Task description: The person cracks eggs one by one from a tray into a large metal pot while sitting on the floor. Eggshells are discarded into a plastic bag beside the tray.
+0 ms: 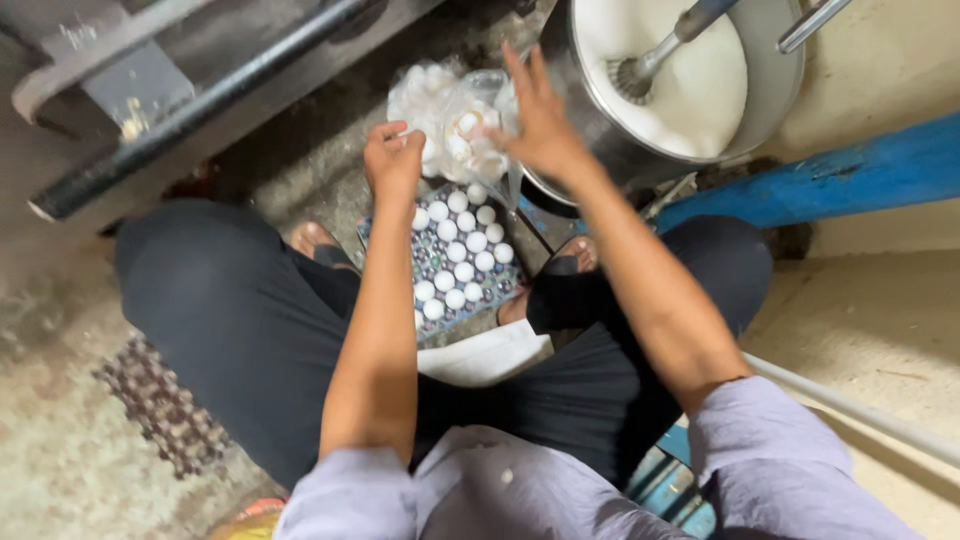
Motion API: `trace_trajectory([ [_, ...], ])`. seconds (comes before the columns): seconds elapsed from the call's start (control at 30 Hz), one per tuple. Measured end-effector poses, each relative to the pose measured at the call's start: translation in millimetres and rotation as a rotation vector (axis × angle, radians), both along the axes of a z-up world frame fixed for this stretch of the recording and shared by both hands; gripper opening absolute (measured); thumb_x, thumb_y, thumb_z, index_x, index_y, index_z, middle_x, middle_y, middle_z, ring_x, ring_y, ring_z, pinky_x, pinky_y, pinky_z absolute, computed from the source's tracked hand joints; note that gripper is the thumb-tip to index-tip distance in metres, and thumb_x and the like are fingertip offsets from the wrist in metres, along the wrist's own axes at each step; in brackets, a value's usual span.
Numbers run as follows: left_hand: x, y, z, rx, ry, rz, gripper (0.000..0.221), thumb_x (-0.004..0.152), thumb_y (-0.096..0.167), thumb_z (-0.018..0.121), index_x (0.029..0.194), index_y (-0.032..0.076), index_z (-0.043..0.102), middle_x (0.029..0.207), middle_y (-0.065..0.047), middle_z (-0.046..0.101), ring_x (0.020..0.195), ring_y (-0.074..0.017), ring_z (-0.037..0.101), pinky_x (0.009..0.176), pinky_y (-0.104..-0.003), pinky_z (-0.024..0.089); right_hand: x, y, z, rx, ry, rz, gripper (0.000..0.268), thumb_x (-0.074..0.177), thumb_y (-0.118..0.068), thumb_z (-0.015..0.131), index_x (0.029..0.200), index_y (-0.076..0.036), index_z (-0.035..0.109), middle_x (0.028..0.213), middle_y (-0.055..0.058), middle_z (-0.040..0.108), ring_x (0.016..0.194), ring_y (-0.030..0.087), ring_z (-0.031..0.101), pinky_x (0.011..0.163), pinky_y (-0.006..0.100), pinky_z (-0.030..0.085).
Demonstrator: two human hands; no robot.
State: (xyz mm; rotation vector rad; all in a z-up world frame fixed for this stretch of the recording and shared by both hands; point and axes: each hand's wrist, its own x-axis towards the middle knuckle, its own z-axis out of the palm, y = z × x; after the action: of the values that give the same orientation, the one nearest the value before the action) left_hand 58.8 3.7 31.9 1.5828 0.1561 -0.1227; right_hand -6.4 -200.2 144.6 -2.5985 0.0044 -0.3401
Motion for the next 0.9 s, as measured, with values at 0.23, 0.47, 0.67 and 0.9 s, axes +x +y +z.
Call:
trace_trajectory([
  [0.23, -36, -35, 36, -0.045, -0.153, -0.1, 0.037, 0.091, 0.022, 0.072, 0.123, 0.009, 0.059, 0.104, -0.012, 0.072, 0.085, -0.0219, 0.073, 0.075, -0.034, 0.058, -4, 5, -17, 1.768, 0.5, -0.377, 0.049, 0.093, -0.035, 0.055, 0.128, 0.0, 0.047, 0.111, 0.028, 0.062, 0.094, 0.043, 0.064, 0.079, 0.053, 0.059],
  [0.47, -65, 15, -58, 0.795, 0.45, -0.101, 0.068, 0.082, 0.035, 0.076, 0.139, 0.01, 0.049, 0.142, -0.022, 0.049, 0.131, -0.0436, 0.047, 0.105, -0.052, 0.042, -22, -99, 53, 0.804, 0.035, -0.326, 0.027, 0.1, -0.013, 0.065, 0.124, -0.005, 0.056, 0.11, 0.011, 0.066, 0.085, 0.022, 0.068, 0.069, 0.036, 0.056],
  [0.67, -83, 5, -116, 0.941, 0.403, -0.437, 0.086, 0.081, 0.031, 0.077, 0.152, 0.01, 0.033, 0.149, -0.022, 0.043, 0.132, -0.0473, 0.045, 0.105, -0.051, 0.044, -27, -129, 26, 0.356, -0.027, 0.089, 0.029, 0.096, -0.003, 0.069, 0.123, 0.0, 0.059, 0.118, 0.019, 0.059, 0.101, 0.031, 0.059, 0.076, 0.044, 0.055],
  [0.9, -72, -4, -133, 0.904, 0.373, -0.34, 0.072, 0.088, 0.035, 0.076, 0.149, 0.018, 0.041, 0.136, -0.024, 0.055, 0.121, -0.044, 0.06, 0.099, -0.051, 0.05, -37, -170, 56, 1.287, 0.203, -0.366, 0.018, 0.104, -0.019, 0.065, 0.112, -0.003, 0.059, 0.091, 0.011, 0.064, 0.068, 0.015, 0.055, 0.059, 0.03, 0.043],
])
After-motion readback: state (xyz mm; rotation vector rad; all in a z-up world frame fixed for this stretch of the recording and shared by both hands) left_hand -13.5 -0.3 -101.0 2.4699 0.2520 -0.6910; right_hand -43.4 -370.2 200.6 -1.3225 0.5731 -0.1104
